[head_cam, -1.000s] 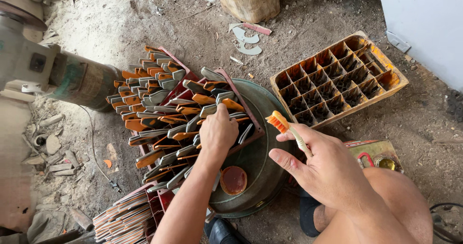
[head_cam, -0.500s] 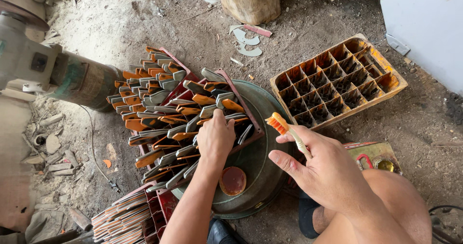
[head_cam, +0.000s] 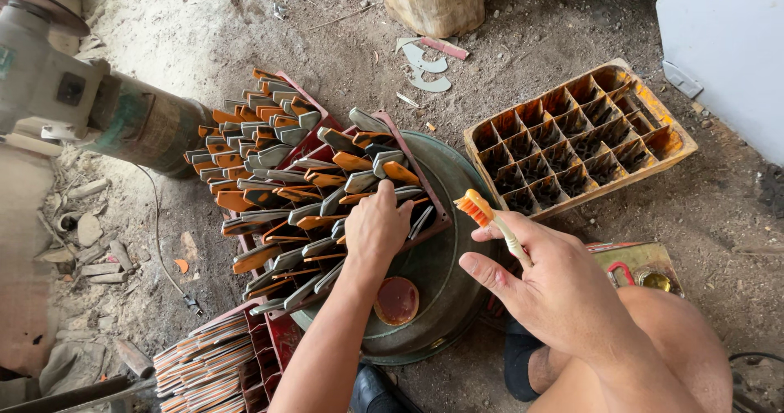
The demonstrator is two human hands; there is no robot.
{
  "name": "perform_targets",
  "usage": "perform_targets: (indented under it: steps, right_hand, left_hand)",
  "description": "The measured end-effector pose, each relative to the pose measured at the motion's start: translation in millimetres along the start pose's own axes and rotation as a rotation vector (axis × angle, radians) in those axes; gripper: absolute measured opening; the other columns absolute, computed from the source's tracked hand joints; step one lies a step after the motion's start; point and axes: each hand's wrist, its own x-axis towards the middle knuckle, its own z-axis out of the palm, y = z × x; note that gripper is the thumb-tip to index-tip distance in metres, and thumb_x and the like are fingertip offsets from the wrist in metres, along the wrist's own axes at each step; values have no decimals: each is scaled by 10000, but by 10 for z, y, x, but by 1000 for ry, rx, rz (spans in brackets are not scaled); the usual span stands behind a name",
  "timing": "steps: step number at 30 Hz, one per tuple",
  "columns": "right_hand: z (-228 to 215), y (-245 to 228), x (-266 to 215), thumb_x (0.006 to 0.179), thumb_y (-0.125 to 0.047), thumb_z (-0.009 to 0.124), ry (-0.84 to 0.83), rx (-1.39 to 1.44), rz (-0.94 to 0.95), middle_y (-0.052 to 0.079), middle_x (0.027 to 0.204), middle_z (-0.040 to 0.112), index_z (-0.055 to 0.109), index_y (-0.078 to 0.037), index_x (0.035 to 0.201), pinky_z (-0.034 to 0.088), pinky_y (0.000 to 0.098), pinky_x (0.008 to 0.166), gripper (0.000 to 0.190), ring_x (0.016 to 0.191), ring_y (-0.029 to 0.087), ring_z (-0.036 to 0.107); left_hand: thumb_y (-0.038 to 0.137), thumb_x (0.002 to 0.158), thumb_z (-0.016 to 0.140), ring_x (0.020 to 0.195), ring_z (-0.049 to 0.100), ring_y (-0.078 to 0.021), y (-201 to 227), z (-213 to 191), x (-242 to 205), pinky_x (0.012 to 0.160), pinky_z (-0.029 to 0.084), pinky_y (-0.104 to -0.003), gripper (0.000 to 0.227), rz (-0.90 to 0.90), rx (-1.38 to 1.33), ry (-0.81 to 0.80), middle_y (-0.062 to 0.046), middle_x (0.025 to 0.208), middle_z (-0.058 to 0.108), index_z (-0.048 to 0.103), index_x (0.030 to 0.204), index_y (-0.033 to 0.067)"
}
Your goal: The person sits on the ground and uses a toothbrush to apply an orange coating to curved metal parts. They pick up each part, brush it on both sides, and place it into a compartmentalized tray. The process is repeated for multiple parts.
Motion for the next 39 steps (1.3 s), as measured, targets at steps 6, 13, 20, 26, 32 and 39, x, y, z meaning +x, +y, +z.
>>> perform_targets:
  steps: [6, 13, 20, 26, 32, 39]
  right_hand:
    - [6, 10, 15, 800, -417, 770, 27, 26, -69, 64, 951, 807, 692, -83, 1145, 590, 361, 714, 487, 835, 242, 792]
    - [7, 2, 10, 822, -394, 776, 50, 46, -167, 64, 977, 804, 676, -67, 1173, 589, 350, 728, 490, 871, 236, 788]
    - [-12, -27, 6, 785, -422, 804, -10, 10, 32, 64, 898, 801, 703, -129, 1193, 586, 352, 677, 512, 767, 224, 740]
    - [-21, -38, 17, 809, -377, 790, 51, 49, -147, 75, 934, 802, 688, -66, 1140, 582, 337, 696, 465, 814, 210, 784]
    - [11, -6, -14, 799, -402, 795, 34, 49, -71, 99, 873, 782, 703, -78, 1125, 574, 348, 663, 468, 736, 228, 751]
    - [11, -56, -1, 805, -395, 789, 23, 20, -83, 107, 860, 778, 716, -77, 1060, 568, 346, 661, 414, 732, 221, 763]
  left_hand:
    - [312, 855, 760, 824, 693, -450, -2, 15, 56, 750, 541, -536, 321, -147, -121, -7, -219, 830, 720, 595, 931, 47]
    - [307, 801, 812, 889, 691, -451, -59, -68, 84, 816, 540, -523, 406, -244, -195, 11, -246, 890, 715, 584, 992, 31]
    - [208, 824, 748, 902, 692, -438, -85, -167, 124, 823, 538, -519, 256, -251, -158, -60, -231, 897, 720, 596, 964, 57]
    - [148, 873, 698, 878, 689, -430, -99, -104, 123, 785, 534, -524, 159, -97, -130, 39, -209, 889, 714, 593, 951, 58]
    - [218, 934, 693, 812, 674, -415, -118, -169, -74, 664, 546, -523, 174, 70, -47, 58, -164, 966, 654, 596, 976, 80]
    - [194, 933, 666, 787, 691, -396, -114, -189, -88, 654, 561, -510, 175, 117, 27, 9, -172, 1053, 617, 627, 1083, 113]
